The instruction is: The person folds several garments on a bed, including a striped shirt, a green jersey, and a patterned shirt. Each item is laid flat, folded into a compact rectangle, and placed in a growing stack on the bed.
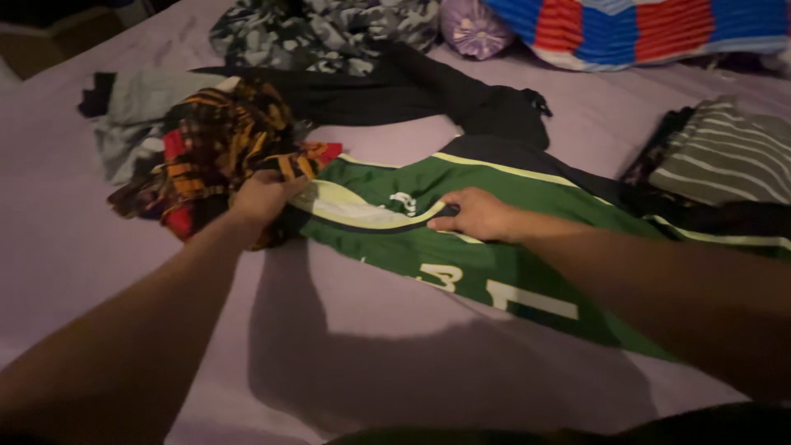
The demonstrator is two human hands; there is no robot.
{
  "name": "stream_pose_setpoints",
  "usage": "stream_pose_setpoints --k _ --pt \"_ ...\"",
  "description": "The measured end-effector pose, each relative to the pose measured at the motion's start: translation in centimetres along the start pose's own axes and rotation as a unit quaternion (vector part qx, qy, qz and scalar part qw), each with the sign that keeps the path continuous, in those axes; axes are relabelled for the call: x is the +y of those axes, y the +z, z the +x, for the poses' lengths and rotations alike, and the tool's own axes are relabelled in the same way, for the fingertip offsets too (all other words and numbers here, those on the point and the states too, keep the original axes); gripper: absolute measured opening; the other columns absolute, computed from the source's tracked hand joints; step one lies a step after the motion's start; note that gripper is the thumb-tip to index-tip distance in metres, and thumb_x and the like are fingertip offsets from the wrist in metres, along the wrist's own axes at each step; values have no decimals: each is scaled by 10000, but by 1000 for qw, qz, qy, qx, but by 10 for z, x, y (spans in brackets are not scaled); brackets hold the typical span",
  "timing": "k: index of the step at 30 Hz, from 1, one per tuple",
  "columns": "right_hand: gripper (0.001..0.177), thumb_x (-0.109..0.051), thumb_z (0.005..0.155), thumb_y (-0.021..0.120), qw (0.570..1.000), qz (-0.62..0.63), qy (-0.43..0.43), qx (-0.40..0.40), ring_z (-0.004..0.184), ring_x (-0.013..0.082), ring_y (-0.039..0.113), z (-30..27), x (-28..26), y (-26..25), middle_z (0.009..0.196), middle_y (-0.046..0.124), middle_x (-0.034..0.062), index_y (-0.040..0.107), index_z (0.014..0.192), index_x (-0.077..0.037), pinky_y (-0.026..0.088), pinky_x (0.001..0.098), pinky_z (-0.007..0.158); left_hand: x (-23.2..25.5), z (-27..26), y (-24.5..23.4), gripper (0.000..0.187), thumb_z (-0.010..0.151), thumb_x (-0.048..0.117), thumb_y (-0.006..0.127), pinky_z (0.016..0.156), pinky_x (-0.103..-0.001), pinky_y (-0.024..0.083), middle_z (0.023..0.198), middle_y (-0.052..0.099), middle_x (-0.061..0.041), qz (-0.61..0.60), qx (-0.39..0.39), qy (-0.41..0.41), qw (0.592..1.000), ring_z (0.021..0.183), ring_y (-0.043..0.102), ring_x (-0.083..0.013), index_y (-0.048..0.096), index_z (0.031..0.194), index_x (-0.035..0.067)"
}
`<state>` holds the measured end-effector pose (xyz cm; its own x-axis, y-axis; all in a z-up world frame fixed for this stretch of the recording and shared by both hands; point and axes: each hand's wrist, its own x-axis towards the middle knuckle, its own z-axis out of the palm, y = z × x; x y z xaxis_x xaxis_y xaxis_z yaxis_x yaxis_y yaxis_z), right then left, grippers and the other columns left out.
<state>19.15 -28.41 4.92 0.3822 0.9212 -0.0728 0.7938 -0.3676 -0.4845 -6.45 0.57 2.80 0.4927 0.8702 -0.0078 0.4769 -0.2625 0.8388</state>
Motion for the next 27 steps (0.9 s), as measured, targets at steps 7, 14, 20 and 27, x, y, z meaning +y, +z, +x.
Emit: stream_pose_setpoints --k 7,14,20,27 --pt "314 -300 964 692 963 250 41 -87 963 121 640 7 -11 -16 1038 731 23 733 1193 -88 523 297 856 21 -2 -50 437 842 361 785 840 -455 493 1101 760 -108 126 -172 29 977 913 618 -277 777 1173 75" --pt "485 -188 881 734 893 383 58 -229 1059 77 634 3 -13 -51 1110 688 -23 612 1349 -141 510 266 918 46 -5 -64 560 930 519 715 768 -338 557 1021 772 -119 17 -144 37 989 857 689 -189 772 1084 -16" --pt "429 -348 935 719 990 105 65 -73 1119 142 616 38 14 -39 1180 725 45 709 1286 -102 476 322 983 49 5 -59 529 977 528 588 823 -446 569 1081 705 -131 -74 -205 -122 968 883 692 -255 678 1170 44" --pt "562 -344 837 827 999 -25 -4 -48 1133 214 615 38 -8 -28 1227 655 103 618 1313 -131 485 365 983 -1 -2 -68 346 1017 268 579 1092 -384 479 1236 682 -69 -98 -218 -122 963 1191 624 -227 644 1275 47"
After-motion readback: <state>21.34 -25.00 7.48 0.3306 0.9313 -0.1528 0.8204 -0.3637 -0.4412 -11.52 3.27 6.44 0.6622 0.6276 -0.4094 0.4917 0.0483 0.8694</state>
